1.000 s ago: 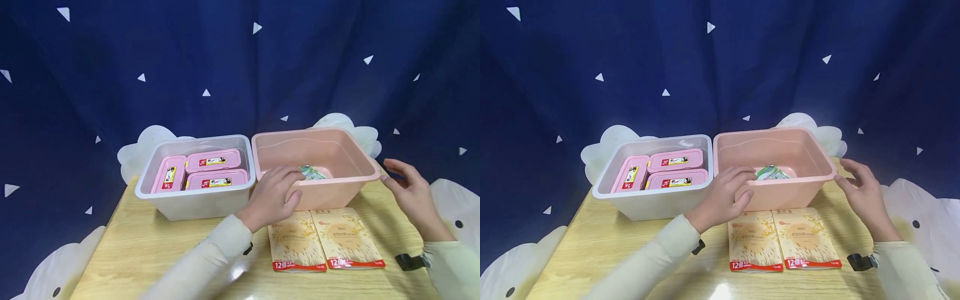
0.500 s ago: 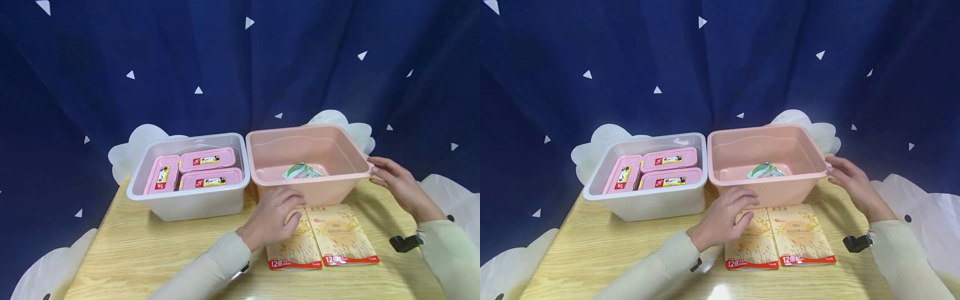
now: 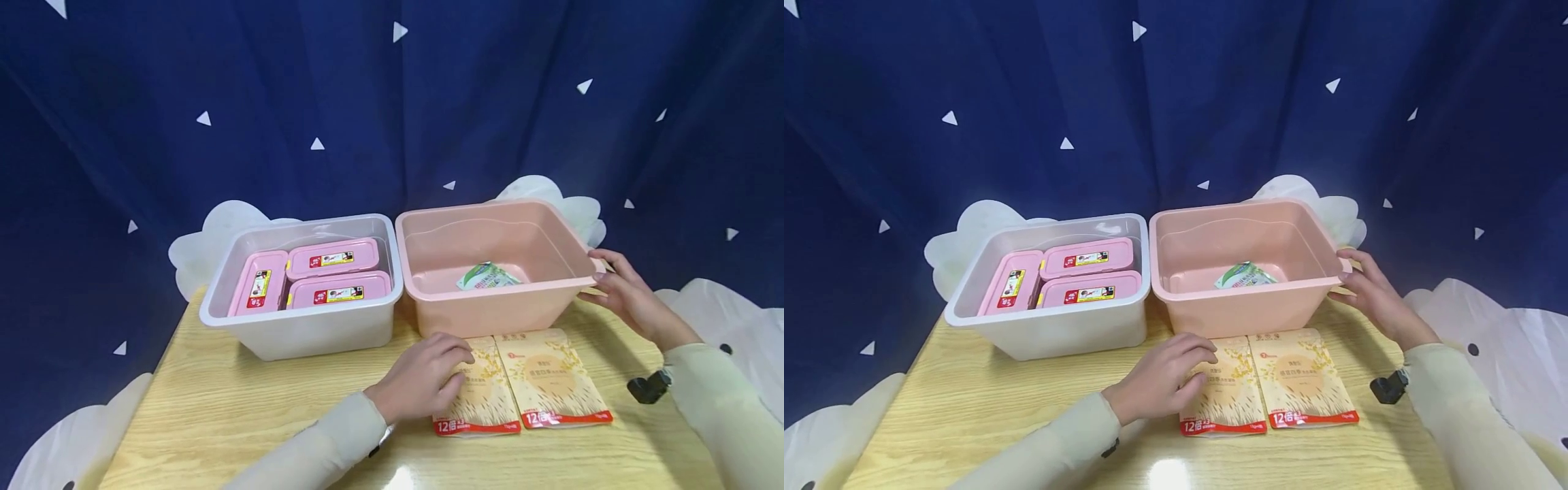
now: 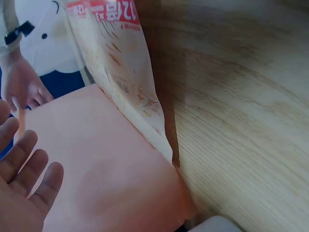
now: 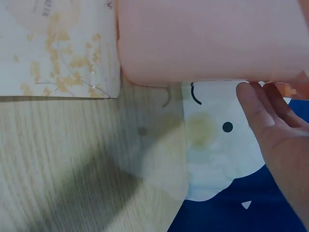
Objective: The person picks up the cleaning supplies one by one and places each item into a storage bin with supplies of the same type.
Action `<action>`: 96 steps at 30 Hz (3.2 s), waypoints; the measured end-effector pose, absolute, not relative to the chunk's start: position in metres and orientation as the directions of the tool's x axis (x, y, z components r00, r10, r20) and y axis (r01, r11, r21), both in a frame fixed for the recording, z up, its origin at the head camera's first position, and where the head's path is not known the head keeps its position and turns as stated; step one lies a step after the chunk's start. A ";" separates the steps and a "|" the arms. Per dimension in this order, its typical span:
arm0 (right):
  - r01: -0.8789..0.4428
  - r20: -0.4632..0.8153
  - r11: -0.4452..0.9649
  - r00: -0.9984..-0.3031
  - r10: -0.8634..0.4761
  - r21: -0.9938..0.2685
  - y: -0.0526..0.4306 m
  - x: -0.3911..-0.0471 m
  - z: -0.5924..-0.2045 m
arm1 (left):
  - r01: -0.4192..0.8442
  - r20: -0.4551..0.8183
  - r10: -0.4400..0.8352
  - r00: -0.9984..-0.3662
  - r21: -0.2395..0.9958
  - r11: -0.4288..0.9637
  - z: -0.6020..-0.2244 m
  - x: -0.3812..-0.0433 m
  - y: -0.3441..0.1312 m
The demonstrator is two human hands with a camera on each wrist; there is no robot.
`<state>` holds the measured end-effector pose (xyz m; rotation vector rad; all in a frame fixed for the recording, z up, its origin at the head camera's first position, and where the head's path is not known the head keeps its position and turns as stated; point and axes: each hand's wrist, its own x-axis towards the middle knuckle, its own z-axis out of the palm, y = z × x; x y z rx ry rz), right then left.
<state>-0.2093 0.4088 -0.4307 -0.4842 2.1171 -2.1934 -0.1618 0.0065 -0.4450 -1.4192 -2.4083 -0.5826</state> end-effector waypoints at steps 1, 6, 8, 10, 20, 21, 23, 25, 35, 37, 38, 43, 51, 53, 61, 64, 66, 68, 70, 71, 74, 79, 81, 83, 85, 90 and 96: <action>-0.174 0.182 -0.052 -0.950 -0.255 -0.983 0.408 -0.210 -0.431 | 0.871 0.427 0.759 -0.491 0.205 0.447 -0.446 -0.164 0.008; -0.168 0.166 -0.015 -0.955 -0.245 -0.986 0.404 -0.210 -0.432 | 0.806 0.346 0.728 -0.592 0.277 0.523 -0.452 -0.172 0.022; -0.168 0.167 -0.015 -0.956 -0.240 -0.986 0.404 -0.209 -0.432 | 0.778 0.316 0.713 -0.626 0.309 0.546 -0.453 -0.175 0.030; -0.173 0.173 -0.023 -0.956 -0.235 -0.985 0.404 -0.208 -0.432 | 0.765 0.302 0.705 -0.642 0.314 0.563 -0.454 -0.179 0.041; -0.175 0.173 -0.013 -0.958 -0.229 -0.984 0.404 -0.206 -0.432 | 0.775 0.213 0.746 -0.631 0.202 0.599 -0.468 -0.195 0.087; -0.175 0.174 -0.014 -0.958 -0.229 -0.984 0.404 -0.207 -0.432 | 0.765 0.195 0.740 -0.644 0.202 0.612 -0.469 -0.197 0.089; -0.177 0.176 -0.016 -0.958 -0.229 -0.984 0.404 -0.208 -0.432 | 0.747 0.168 0.729 -0.664 0.197 0.635 -0.471 -0.199 0.095; -0.181 0.178 -0.007 -0.958 -0.226 -0.983 0.404 -0.208 -0.432 | 0.742 0.150 0.727 -0.670 0.184 0.645 -0.472 -0.201 0.102; -0.158 0.148 0.024 -0.963 -0.227 -0.987 0.402 -0.208 -0.434 | 0.789 -0.265 0.761 -0.593 0.000 0.615 -0.480 -0.182 0.124; -0.156 0.144 0.037 -0.965 -0.220 -0.987 0.402 -0.208 -0.434 | 0.797 -0.276 0.764 -0.584 -0.015 0.604 -0.482 -0.179 0.124; -0.156 0.145 0.035 -0.966 -0.216 -0.987 0.402 -0.208 -0.434 | 0.797 -0.264 0.767 -0.584 -0.009 0.604 -0.482 -0.178 0.124; -0.161 0.151 0.037 -0.968 -0.203 -0.986 0.403 -0.208 -0.433 | 0.744 -0.097 0.743 -0.662 0.029 0.667 -0.487 -0.181 0.129; -0.141 0.117 0.126 -0.976 -0.183 -0.982 0.405 -0.208 -0.432 | 0.551 -0.056 0.548 -0.835 -0.059 0.833 -0.497 -0.181 0.142; -0.138 0.112 0.138 -0.977 -0.179 -0.981 0.406 -0.207 -0.432 | 0.563 -0.058 0.560 -0.826 -0.081 0.822 -0.499 -0.183 0.143; -0.138 0.108 0.157 -0.977 -0.182 -0.978 0.406 -0.206 -0.431 | 0.622 0.030 0.622 -0.782 -0.014 0.783 -0.504 -0.189 0.142; -0.149 0.120 0.143 -0.974 -0.193 -0.978 0.406 -0.206 -0.430 | 0.638 0.088 0.634 -0.768 0.015 0.770 -0.505 -0.190 0.142; -0.157 0.128 0.133 -0.971 -0.202 -0.979 0.405 -0.206 -0.430 | 0.637 0.120 0.627 -0.770 0.079 0.767 -0.506 -0.190 0.142; -0.163 0.135 0.120 -0.968 -0.210 -0.979 0.405 -0.206 -0.431 | 0.625 0.122 0.613 -0.780 0.177 0.760 -0.505 -0.189 0.141; -0.167 0.139 0.125 -0.968 -0.211 -0.978 0.404 -0.206 -0.432 | 0.602 0.112 0.599 -0.793 0.297 0.741 -0.503 -0.189 0.141; -0.167 0.139 0.125 -0.968 -0.209 -0.978 0.404 -0.206 -0.432 | 0.582 0.099 0.591 -0.800 0.364 0.727 -0.502 -0.190 0.140; -0.168 0.139 0.136 -0.970 -0.199 -0.976 0.403 -0.206 -0.432 | 0.512 0.053 0.584 -0.810 0.549 0.661 -0.497 -0.191 0.138; -0.171 0.146 0.124 -0.971 -0.191 -0.977 0.404 -0.205 -0.433 | 0.375 0.052 0.564 -0.824 0.797 0.474 -0.498 -0.194 0.133; -0.171 0.150 0.108 -0.972 -0.182 -0.979 0.404 -0.205 -0.433 | 0.350 0.083 0.546 -0.834 0.844 0.406 -0.500 -0.194 0.133; -0.170 0.152 0.096 -0.973 -0.173 -0.981 0.404 -0.205 -0.434 | 0.332 0.101 0.530 -0.842 0.871 0.362 -0.501 -0.193 0.133; -0.169 0.153 0.085 -0.974 -0.165 -0.982 0.404 -0.205 -0.435 | 0.312 0.095 0.516 -0.851 0.883 0.351 -0.501 -0.192 0.133; -0.170 0.159 0.058 -0.974 -0.164 -0.984 0.404 -0.206 -0.436 | 0.253 0.065 0.502 -0.863 0.914 0.317 -0.503 -0.186 0.136; -0.169 0.157 0.068 -0.974 -0.161 -0.983 0.402 -0.206 -0.436 | 0.229 0.085 0.484 -0.871 0.942 0.246 -0.502 -0.180 0.140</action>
